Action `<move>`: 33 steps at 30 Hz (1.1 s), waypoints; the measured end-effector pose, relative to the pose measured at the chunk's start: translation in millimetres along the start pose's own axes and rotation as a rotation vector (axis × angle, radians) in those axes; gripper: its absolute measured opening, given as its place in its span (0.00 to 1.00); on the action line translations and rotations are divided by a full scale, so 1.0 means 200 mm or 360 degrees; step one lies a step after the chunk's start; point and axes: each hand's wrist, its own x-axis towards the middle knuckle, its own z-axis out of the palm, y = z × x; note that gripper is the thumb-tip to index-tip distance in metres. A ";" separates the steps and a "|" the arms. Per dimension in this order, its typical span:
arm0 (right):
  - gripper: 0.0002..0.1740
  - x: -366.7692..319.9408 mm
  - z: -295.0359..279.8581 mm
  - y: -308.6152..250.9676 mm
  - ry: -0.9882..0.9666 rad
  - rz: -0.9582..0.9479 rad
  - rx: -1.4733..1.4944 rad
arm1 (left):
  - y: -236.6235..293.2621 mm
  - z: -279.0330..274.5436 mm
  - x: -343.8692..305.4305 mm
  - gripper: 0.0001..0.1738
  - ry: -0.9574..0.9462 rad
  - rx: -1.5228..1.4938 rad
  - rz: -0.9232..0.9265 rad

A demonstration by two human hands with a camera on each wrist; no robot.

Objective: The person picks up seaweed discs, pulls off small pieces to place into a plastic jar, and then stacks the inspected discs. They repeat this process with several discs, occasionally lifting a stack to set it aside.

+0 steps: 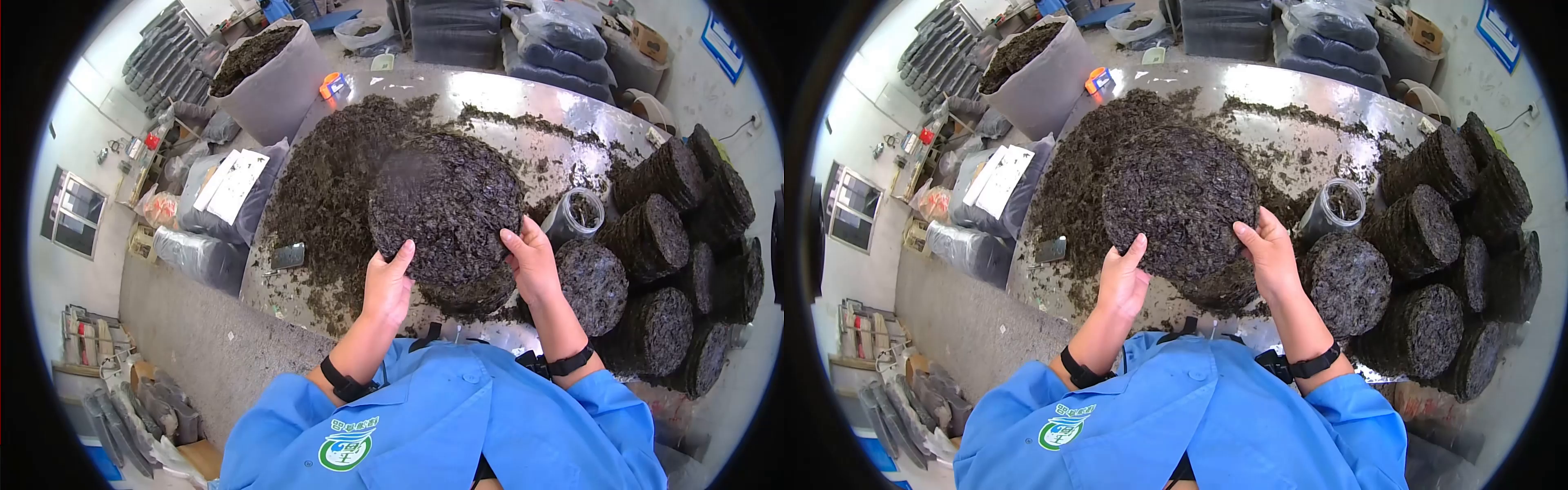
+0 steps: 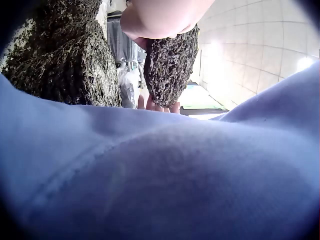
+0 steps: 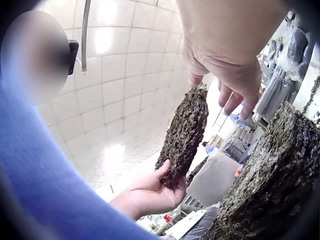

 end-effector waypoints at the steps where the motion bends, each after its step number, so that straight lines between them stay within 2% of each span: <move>1: 0.19 0.01 0.00 0.00 -0.0074 -0.0042 0.0075 | 0.00 0.00 0.00 0.21 -0.0054 -0.0018 -0.0058; 2: 0.12 0.02 0.04 0.00 0.0061 -0.0041 0.0170 | 0.01 0.00 0.00 0.21 -0.0069 -0.0003 -0.0122; 7: 0.12 0.07 -0.03 0.07 0.0040 -0.0034 0.0133 | 0.00 0.00 0.04 0.22 -0.0082 -0.0028 -0.0156; 9: 0.16 0.09 -0.04 0.08 -0.0030 -0.0050 0.0196 | -0.01 0.00 0.06 0.22 -0.0086 -0.0043 -0.0168; 13: 0.17 0.08 -0.06 0.07 -0.0073 0.0023 0.0240 | 0.00 0.01 0.07 0.21 -0.0075 0.0040 -0.0141; 17: 0.18 0.08 -0.09 0.04 0.0009 0.0108 0.0227 | 0.01 0.00 0.08 0.19 -0.0078 0.0253 0.0058; 19: 0.26 0.12 -0.11 0.01 0.0258 -0.0645 -0.0294 | 0.01 -0.01 0.08 0.18 -0.0103 0.0337 0.0110; 20: 0.31 0.13 -0.16 -0.07 0.0328 -0.0808 -0.0899 | 0.02 -0.01 0.07 0.17 -0.0120 0.0490 0.0167; 21: 0.28 0.12 -0.12 -0.18 0.0408 -0.1110 -0.1228 | 0.02 0.00 0.08 0.16 -0.0144 0.0647 0.0228; 23: 0.25 0.09 -0.01 -0.37 0.0148 -0.1460 -0.1580 | 0.02 0.00 0.07 0.15 -0.0200 0.0778 0.0247; 27: 0.22 0.10 0.21 -0.53 -0.0438 -0.1894 -0.1849 | 0.02 0.04 0.03 0.16 -0.0392 0.1128 0.0238; 28: 0.17 0.12 0.26 -0.52 -0.0458 -0.1949 -0.1854 | 0.03 0.05 0.02 0.16 -0.0409 0.1135 0.0234; 29: 0.17 0.15 0.25 -0.50 -0.0444 -0.1944 -0.1858 | 0.04 0.06 0.00 0.17 -0.0442 0.1170 0.0214; 31: 0.10 0.21 0.24 -0.44 -0.0693 -0.1814 -0.1869 | 0.05 0.05 -0.01 0.17 -0.0476 0.1199 0.0188; 32: 0.05 0.22 0.22 -0.41 -0.0663 -0.1929 -0.1835 | 0.04 0.05 -0.01 0.17 -0.0498 0.1173 0.0154; 33: 0.05 0.23 0.21 -0.39 -0.0666 -0.1919 -0.1841 | 0.03 0.04 -0.01 0.17 -0.0519 0.1148 0.0118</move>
